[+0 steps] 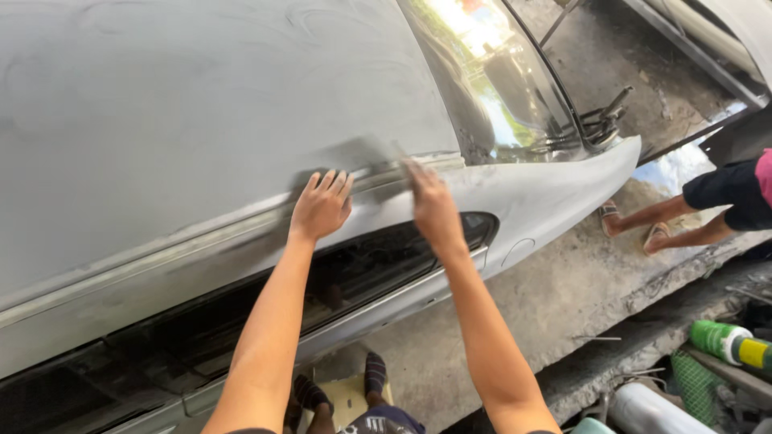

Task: The person sands the hood of a silver car using a sanding block held in the right hand while the left hand stabilizes the surface. The person moves the block in circular and back-and-forth motions across the hood, covering multiple areas from the center to the edges.

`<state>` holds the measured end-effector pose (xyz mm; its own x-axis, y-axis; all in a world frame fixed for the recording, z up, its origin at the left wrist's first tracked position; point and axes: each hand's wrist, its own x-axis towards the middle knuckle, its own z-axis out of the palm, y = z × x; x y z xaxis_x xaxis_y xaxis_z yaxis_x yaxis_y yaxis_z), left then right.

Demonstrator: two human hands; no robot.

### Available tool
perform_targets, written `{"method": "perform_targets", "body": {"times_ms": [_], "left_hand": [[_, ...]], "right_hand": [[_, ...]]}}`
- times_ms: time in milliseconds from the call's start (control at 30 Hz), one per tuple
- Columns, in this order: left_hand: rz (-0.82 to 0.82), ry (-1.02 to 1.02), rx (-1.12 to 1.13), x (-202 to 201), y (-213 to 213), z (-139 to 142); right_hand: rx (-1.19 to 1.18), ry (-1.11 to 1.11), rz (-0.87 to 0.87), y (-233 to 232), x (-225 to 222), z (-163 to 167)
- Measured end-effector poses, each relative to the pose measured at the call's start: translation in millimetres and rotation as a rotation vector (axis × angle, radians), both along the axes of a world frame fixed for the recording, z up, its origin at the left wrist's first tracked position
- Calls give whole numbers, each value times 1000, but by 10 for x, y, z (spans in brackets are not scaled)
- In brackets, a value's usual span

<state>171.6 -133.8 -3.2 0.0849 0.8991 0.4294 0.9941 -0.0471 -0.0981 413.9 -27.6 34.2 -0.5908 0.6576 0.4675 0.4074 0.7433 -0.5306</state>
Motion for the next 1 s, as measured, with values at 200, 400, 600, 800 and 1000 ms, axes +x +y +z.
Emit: {"method": "perform_targets", "body": {"times_ms": [200, 400, 600, 800, 1000], "left_hand": [[26, 81, -39, 52, -130, -108], [26, 86, 75, 74, -190, -19], [1, 23, -183, 92, -218, 61], [38, 78, 63, 76, -235, 74], [14, 16, -53, 80, -248, 13]], "right_hand": [[136, -333, 165, 262, -1044, -402], [-22, -269, -112, 590, -773, -449], [-22, -322, 321, 289, -1009, -274], [-46, -349, 193, 594, -1100, -129], [63, -395, 393, 422, -1126, -312]]}}
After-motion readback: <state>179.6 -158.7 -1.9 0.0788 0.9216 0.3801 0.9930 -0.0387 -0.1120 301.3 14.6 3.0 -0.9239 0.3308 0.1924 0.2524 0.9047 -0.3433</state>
